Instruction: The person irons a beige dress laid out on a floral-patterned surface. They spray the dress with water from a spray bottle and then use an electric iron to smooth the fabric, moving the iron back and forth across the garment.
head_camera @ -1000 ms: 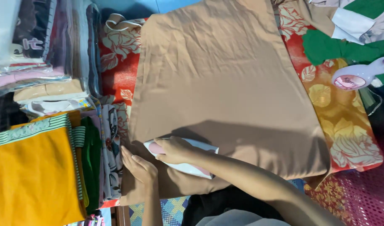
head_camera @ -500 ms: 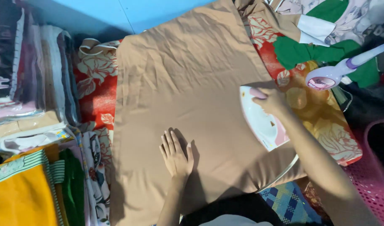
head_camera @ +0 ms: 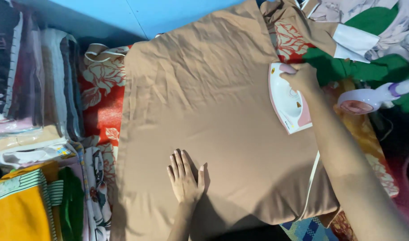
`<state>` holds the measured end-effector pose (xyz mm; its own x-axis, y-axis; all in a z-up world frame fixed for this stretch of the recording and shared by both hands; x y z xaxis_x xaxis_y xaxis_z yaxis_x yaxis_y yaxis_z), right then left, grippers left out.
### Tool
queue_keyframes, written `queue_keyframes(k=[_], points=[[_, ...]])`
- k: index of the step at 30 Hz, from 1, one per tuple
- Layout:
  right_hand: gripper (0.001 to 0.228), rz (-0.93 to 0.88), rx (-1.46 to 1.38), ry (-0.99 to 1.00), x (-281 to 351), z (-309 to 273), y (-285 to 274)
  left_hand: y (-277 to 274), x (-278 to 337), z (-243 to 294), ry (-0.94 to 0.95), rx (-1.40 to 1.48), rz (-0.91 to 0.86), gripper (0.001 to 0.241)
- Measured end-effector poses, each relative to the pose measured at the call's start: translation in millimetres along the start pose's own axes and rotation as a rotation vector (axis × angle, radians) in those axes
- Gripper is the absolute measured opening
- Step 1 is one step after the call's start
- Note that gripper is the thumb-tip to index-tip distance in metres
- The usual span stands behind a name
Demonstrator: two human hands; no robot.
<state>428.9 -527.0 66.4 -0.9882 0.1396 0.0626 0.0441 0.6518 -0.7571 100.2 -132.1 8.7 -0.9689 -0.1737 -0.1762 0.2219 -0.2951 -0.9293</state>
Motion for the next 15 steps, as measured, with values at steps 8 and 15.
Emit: queue_keyframes(k=[8, 15], points=[[0.049, -0.011, 0.105, -0.029, -52, 9, 17, 4, 5, -23, -0.095, 0.065, 0.019, 0.088], [0.056, -0.199, 0.071, 0.146, 32, 35, -42, -27, 22, -128, -0.411, -0.203, 0.067, 0.086]])
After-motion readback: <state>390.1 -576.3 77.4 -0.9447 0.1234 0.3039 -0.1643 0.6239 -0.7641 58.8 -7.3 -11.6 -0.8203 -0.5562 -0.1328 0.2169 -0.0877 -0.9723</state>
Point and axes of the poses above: each hand's wrist, its own x-axis away from the middle knuckle, its own y-axis out of the palm, z = x × y, the point moved 2 cm from there along -x, towards the middle knuckle, and after that the axes turned 1 degree about z, right-handed, at the moved point
